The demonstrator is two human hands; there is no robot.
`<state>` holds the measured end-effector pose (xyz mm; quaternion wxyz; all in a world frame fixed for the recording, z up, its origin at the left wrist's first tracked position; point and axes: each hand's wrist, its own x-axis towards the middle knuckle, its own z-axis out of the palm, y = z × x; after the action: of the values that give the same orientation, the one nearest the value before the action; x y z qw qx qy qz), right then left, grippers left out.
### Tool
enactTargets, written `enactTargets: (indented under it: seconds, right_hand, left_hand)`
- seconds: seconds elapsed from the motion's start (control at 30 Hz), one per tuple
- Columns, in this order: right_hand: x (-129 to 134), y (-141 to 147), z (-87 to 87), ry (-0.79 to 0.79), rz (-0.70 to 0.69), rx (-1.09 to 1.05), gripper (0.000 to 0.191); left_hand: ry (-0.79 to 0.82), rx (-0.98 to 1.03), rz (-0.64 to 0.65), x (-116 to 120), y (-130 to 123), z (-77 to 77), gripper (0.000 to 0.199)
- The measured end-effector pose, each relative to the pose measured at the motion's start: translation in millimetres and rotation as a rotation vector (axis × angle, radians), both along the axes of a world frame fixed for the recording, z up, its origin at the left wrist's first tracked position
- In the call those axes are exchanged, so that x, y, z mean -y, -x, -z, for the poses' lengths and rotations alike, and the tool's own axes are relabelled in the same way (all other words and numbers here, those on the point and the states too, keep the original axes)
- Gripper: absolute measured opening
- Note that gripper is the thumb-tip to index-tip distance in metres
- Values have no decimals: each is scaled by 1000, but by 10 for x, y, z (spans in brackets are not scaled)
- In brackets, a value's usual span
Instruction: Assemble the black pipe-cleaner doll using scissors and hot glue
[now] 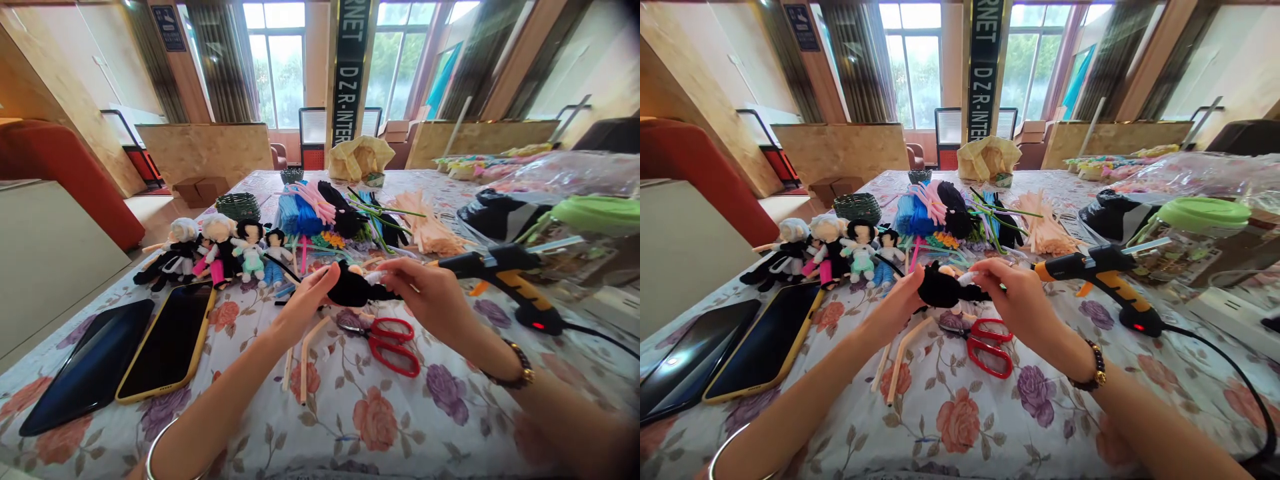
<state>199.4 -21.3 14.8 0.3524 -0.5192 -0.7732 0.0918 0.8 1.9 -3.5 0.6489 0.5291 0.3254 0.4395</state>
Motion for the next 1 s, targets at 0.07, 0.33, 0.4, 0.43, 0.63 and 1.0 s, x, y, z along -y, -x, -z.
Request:
enactTargets:
  seconds: [0.07, 0.33, 0.4, 0.43, 0.63, 1.0]
  right_hand:
    - [14, -2, -24, 29, -60, 27, 20]
    - [20, 8, 46, 72, -314, 86, 19]
    - [12, 17, 94, 27, -342, 80, 17]
    - [7, 22, 118, 3, -346, 75, 15]
    - [-48, 34, 191, -221, -326, 57, 12]
    - [-57, 10, 185, -418, -395, 156, 12]
  left_hand:
    - [4, 18, 9, 21, 14, -34, 54]
    - [-88, -265, 107, 63, 49, -80, 25]
    - [-79, -301, 139, 56, 46, -63, 24]
    - [-67, -311, 151, 51, 44, -54, 23]
    - [-16, -311, 178, 30, 35, 3, 20]
    - [-29, -337, 135, 33, 15, 23, 20]
